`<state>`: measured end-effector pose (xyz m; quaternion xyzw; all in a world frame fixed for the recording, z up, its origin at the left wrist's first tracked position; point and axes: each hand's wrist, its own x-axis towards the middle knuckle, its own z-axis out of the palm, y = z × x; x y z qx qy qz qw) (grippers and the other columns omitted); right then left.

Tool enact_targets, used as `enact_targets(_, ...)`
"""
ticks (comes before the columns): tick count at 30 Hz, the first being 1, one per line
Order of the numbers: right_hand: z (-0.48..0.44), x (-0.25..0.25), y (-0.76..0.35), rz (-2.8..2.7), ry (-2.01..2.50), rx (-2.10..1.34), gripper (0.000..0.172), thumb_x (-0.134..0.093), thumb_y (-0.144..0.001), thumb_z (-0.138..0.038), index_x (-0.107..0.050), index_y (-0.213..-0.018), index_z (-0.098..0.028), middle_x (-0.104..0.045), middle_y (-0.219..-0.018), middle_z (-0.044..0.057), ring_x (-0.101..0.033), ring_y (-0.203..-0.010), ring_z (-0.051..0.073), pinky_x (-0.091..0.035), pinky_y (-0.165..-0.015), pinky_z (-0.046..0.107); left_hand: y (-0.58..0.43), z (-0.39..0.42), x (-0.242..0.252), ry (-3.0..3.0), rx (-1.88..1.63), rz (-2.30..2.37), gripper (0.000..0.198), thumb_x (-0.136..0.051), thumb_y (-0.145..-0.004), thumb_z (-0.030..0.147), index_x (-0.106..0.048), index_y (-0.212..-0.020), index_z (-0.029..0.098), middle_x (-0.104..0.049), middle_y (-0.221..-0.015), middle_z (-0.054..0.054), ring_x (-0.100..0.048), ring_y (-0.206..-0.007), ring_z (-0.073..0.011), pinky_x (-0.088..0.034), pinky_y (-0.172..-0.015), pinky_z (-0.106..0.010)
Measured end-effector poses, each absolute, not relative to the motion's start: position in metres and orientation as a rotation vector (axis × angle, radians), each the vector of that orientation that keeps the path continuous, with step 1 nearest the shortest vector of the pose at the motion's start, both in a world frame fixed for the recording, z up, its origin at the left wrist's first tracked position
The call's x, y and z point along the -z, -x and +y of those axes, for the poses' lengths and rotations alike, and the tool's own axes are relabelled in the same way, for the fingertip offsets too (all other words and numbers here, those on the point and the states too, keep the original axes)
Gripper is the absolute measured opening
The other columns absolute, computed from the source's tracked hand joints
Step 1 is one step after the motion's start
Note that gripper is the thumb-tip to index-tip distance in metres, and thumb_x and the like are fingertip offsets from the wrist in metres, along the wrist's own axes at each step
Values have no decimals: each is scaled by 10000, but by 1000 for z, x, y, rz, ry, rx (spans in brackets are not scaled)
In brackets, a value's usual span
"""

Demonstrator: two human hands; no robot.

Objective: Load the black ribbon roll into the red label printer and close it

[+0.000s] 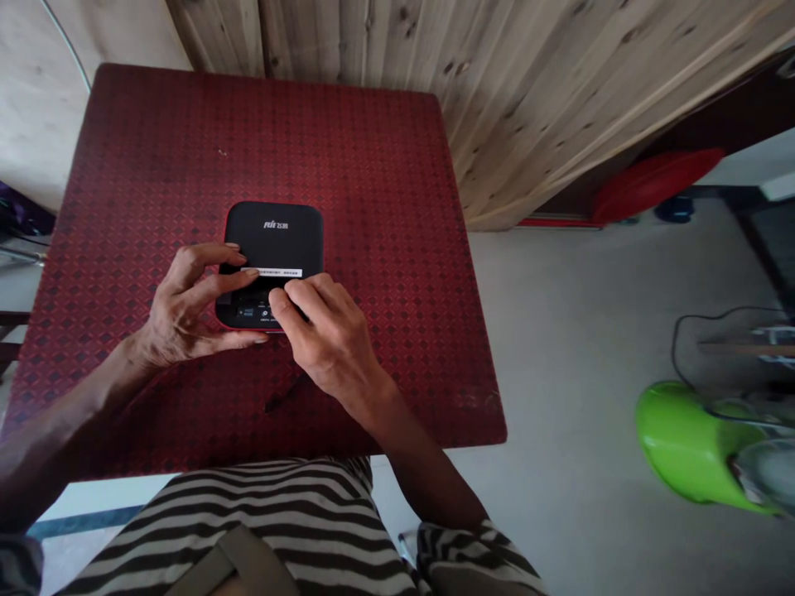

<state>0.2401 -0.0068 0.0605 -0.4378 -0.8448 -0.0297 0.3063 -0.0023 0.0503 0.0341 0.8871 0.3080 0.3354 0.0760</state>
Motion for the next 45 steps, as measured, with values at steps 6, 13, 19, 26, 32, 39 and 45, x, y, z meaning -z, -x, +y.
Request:
enact_targets(6,-10,-65,-246,-2152,1114,-13,259,-616,-1030,-109,-711,-1253,-200,-777,-1084,100,-688,-987,244,-618,-911,425,2,50,-29,-2665,-1051,918,621,-779,-890,655,-610,-1379,311,-634,-1367,-106,-663,-1237,-314,-612,-1031,-560)
enact_targets(13,-6,-38,-280,-1581,1430,-280,212,-567,-1080,-336,-758,-1054,-247,-783,-965,58,-731,-847,198,-591,-769,358,5,24,-32,-2557,-1151,1042,782,-871,-845,580,-552,-1500,296,-619,-1423,-128,-639,-1338,-330,-582,-1132,-534)
enact_targets(19,7,18,-273,-1555,1462,-672,259,-530,-1036,-362,-651,-847,-232,-665,-749,3,-677,-753,172,-536,-699,295,11,7,-20,-2600,-1199,1201,670,-880,-870,456,-588,-1448,282,-694,-1340,-125,-713,-1203,-291,-640,-1012,-459)
enact_targets(26,10,21,-265,-1667,1419,-607,167,-493,-980,-251,-601,-854,-239,-695,-813,18,-660,-771,170,-538,-727,306,11,9,-19,-2665,-1158,1229,638,-832,-912,489,-555,-1463,327,-697,-1350,-121,-728,-1203,-293,-672,-967,-479)
enact_targets(32,9,23,-265,-1662,1451,-616,130,-507,-947,-244,-585,-842,-246,-681,-816,14,-651,-773,179,-542,-731,317,13,8,-22,-2644,-1168,1241,668,-875,-875,465,-577,-1463,353,-671,-1415,-114,-730,-1219,-316,-700,-927,-505)
enact_targets(39,8,22,-265,-1643,1463,-639,119,-534,-933,-228,-573,-821,-242,-680,-817,10,-640,-760,174,-535,-732,320,14,12,-27,-2644,-1155,1225,648,-893,-848,503,-619,-1413,340,-639,-1421,-101,-704,-1243,-322,-692,-987,-529)
enact_targets(45,7,23,-264,-1625,1466,-660,81,-560,-926,-204,-632,-895,-224,-722,-844,15,-672,-770,175,-530,-729,313,11,13,-28,-2605,-1177,1240,582,-891,-840,526,-639,-1338,359,-618,-1399,-85,-689,-1247,-318,-678,-992,-559)
